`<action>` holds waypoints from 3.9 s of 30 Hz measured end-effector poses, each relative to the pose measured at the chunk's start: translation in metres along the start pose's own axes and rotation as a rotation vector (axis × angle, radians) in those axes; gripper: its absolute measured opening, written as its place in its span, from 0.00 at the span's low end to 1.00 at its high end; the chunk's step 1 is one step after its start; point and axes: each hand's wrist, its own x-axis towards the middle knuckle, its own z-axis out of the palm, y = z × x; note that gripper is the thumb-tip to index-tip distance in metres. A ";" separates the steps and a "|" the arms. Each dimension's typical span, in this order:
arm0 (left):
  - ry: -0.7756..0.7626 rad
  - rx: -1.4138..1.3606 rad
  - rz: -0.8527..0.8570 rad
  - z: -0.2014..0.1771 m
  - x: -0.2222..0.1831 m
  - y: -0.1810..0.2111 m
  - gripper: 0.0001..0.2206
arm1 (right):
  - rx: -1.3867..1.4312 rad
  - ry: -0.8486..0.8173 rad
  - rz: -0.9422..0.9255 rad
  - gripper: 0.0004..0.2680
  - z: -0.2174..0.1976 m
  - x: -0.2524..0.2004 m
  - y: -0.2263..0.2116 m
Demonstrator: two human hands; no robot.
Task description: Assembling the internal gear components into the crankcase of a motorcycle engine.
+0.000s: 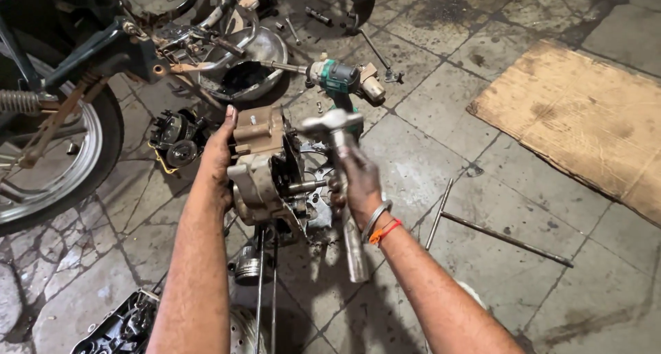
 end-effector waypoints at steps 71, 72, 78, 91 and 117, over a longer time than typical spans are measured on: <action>0.178 0.228 0.201 -0.019 0.040 -0.021 0.41 | 0.024 0.268 -0.056 0.15 -0.028 -0.141 -0.006; 0.160 0.204 0.210 -0.018 0.039 -0.020 0.41 | 0.122 0.315 -0.074 0.14 -0.031 -0.140 -0.006; 0.270 0.402 0.196 -0.029 0.072 -0.031 0.45 | -0.029 0.365 -0.019 0.13 -0.010 -0.151 -0.011; 0.158 0.295 0.223 -0.033 0.071 -0.030 0.46 | 0.186 0.404 -0.100 0.12 -0.012 -0.151 0.000; 0.291 0.473 0.215 -0.034 0.088 -0.037 0.45 | -0.049 0.278 -0.067 0.14 -0.023 -0.146 -0.002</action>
